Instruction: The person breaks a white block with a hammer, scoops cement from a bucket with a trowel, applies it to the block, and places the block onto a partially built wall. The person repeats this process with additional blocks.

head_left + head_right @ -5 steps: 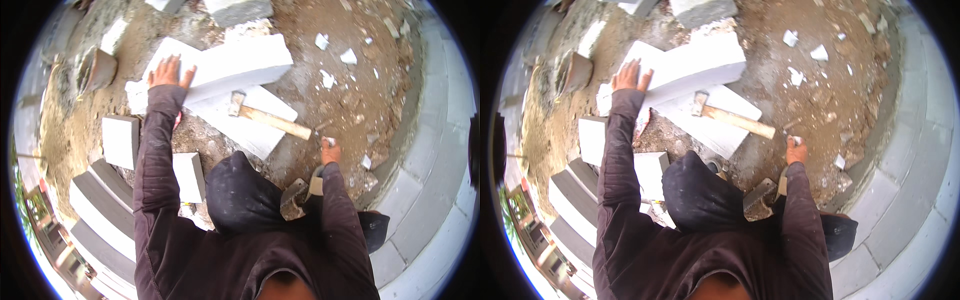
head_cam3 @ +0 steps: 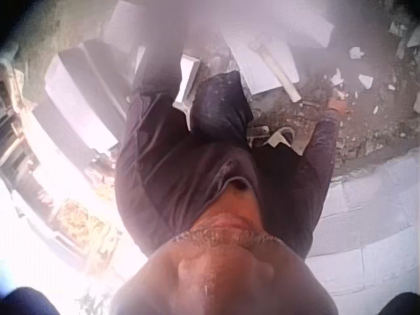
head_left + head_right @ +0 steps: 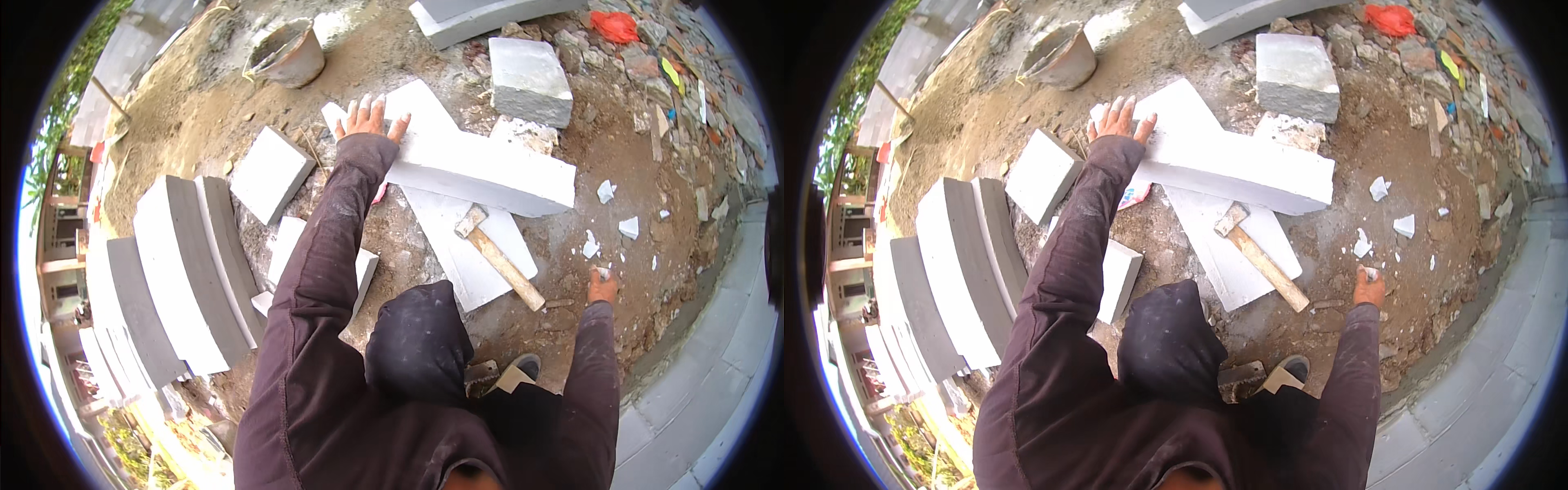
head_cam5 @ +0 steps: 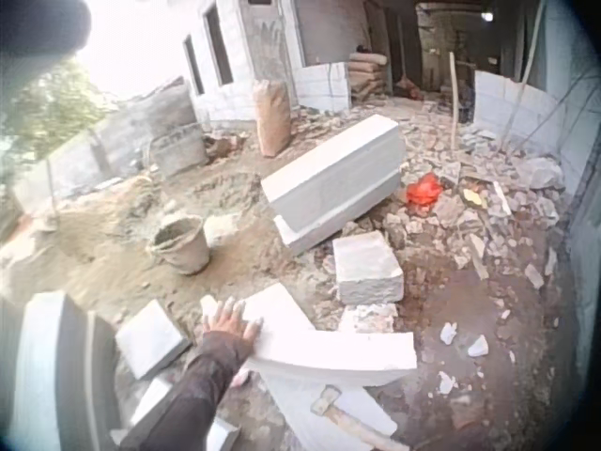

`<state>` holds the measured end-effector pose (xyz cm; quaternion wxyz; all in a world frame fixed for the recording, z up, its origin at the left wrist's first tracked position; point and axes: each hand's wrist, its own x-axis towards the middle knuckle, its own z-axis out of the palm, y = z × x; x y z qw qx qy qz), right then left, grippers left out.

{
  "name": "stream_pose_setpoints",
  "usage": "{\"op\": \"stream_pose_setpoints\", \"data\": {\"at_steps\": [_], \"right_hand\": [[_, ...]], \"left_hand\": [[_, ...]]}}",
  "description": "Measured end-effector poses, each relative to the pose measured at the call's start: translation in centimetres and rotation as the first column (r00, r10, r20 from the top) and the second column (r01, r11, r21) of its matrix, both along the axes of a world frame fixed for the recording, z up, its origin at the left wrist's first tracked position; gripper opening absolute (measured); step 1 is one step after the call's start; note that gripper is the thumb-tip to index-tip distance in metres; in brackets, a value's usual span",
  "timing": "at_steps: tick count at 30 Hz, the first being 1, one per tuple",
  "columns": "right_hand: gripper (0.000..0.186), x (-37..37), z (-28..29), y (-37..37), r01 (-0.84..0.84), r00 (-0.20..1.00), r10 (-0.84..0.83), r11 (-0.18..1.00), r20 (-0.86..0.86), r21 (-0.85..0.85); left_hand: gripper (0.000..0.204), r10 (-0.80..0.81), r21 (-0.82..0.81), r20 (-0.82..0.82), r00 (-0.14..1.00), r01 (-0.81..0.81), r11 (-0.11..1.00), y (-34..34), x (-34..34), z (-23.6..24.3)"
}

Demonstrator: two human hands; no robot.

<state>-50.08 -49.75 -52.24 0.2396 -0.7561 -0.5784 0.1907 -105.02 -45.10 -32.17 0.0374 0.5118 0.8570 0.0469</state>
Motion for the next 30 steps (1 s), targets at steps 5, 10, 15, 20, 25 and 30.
{"op": "stream_pose_setpoints", "data": {"at_steps": [5, 10, 15, 20, 25, 30], "right_hand": [[0.026, 9.1, 9.4, 10.7, -0.158, 0.981, 0.120, 0.951, -0.152, -0.266], [0.035, 16.1, 22.2, -0.6, -0.137, 0.924, 0.316, 0.800, 0.217, -0.583], [0.030, 17.7, 34.4, -10.8, -0.285, 0.910, 0.401, 0.422, -0.104, -0.861], [0.025, 10.5, 42.8, -3.7, -0.464, 0.824, 0.530, 0.429, -0.200, -0.775], [0.022, -5.8, 51.1, 5.7, -0.586, 0.749, 0.636, 0.506, -0.186, -0.633], [0.022, -20.8, 57.1, 2.1, -0.815, 0.521, 0.764, 0.314, -0.380, -0.486]], "left_hand": [[0.063, 0.391, -0.120, 0.176, 0.903, -0.375, 0.919, -17.2, -6.7, 5.3], [0.060, 0.686, -0.707, 0.319, 0.654, -0.317, 0.632, -44.5, 4.9, 13.0], [0.053, 0.965, -0.840, 0.193, 0.178, -0.478, 0.256, -64.8, 23.9, 26.8], [0.055, 0.949, -0.836, 0.127, -0.288, -0.546, -0.053, -71.3, 41.6, 35.8], [0.060, 0.844, -0.848, 0.181, -0.505, -0.515, -0.127, -70.6, 50.4, 37.5], [0.058, 0.739, -0.726, 0.377, -0.558, -0.674, -0.139, -71.4, 49.9, 36.7]]}}
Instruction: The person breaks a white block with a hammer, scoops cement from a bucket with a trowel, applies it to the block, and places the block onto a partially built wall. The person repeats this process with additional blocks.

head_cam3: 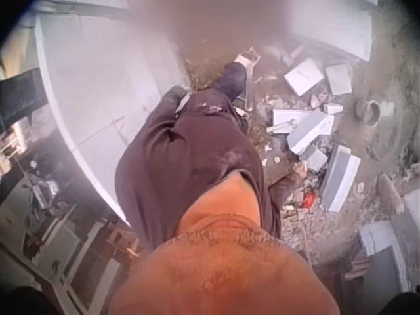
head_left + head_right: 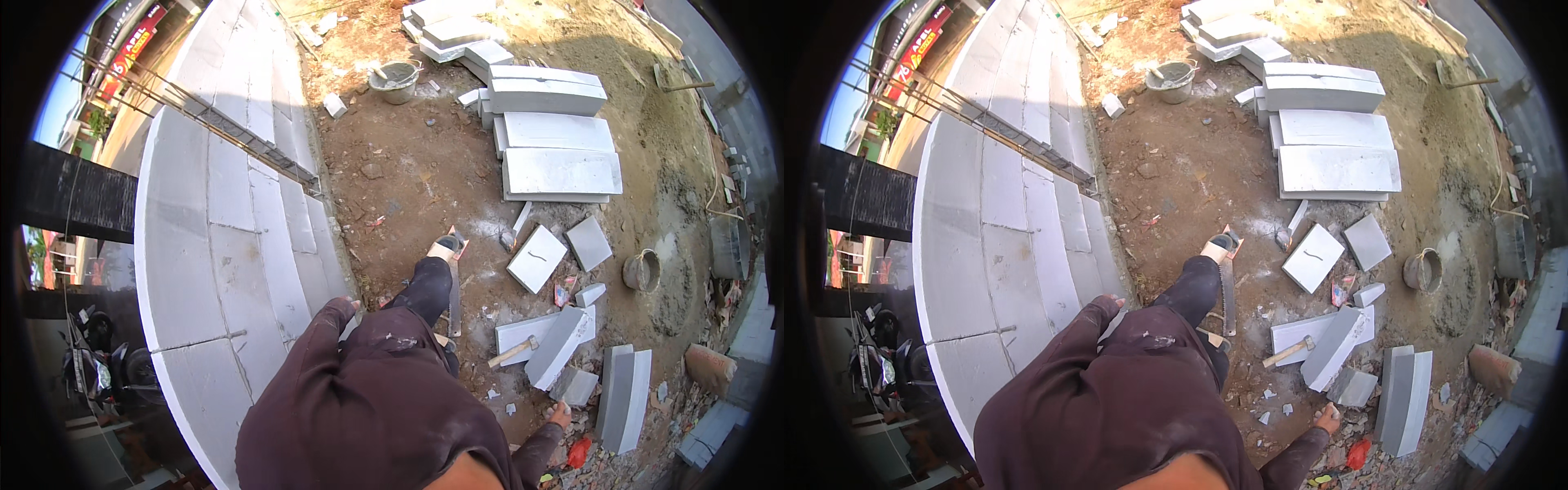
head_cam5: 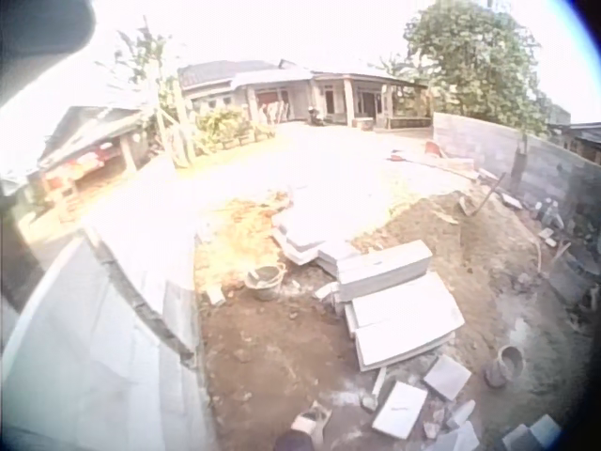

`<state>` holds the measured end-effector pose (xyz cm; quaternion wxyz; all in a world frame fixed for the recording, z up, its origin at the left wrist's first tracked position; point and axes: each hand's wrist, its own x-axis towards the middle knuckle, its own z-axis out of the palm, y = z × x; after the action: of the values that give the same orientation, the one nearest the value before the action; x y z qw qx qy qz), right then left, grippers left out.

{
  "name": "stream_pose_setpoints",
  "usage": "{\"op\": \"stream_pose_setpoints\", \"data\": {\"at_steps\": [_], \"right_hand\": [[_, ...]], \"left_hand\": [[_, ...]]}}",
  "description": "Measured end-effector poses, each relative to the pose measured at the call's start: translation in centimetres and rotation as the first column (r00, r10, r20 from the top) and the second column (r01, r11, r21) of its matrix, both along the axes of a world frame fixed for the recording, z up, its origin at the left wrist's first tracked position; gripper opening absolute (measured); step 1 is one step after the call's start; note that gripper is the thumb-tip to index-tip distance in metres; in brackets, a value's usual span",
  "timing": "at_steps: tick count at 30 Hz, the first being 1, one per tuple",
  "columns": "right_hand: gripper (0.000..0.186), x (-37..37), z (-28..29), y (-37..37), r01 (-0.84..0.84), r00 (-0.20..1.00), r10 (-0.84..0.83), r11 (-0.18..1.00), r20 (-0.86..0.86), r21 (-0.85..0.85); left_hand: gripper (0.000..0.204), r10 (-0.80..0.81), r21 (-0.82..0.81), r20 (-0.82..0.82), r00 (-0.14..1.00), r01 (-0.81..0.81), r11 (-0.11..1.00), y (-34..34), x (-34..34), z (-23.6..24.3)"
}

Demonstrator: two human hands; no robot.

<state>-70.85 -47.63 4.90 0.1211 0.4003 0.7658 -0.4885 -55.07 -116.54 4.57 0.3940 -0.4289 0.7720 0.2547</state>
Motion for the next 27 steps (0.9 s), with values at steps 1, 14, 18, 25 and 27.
{"op": "stream_pose_setpoints", "data": {"at_steps": [1, 14, 18, 25, 27], "right_hand": [[0.022, -1.6, 0.2, -2.1, -0.037, 0.999, 0.037, 0.999, -0.004, 0.004], [0.042, -14.6, -15.3, -28.5, -0.453, 0.832, 0.435, 0.891, 0.345, -0.032], [0.046, -26.5, -16.3, -35.7, -0.720, 0.651, 0.670, 0.694, 0.357, 0.009], [0.029, -47.6, -6.5, -56.5, -0.619, 0.734, 0.648, 0.762, 0.205, -0.192], [0.027, -51.7, -4.9, -62.0, -0.718, 0.652, 0.736, 0.677, 0.185, -0.161]], "left_hand": [[0.056, 0.067, 0.001, -0.051, 0.996, -0.067, 0.998, -0.5, -0.7, -0.3], [0.057, 0.170, -0.075, -0.123, 0.978, -0.180, 0.981, -25.2, -17.8, -1.1], [0.057, 0.396, 0.010, -0.569, 0.720, -0.476, 0.879, -32.8, -25.1, 7.6], [0.054, 0.625, 0.027, -0.572, 0.531, -0.750, 0.661, -36.0, -25.2, 8.4], [0.054, 0.777, 0.073, -0.425, 0.464, -0.838, 0.541, -34.1, -22.0, 4.5]]}}
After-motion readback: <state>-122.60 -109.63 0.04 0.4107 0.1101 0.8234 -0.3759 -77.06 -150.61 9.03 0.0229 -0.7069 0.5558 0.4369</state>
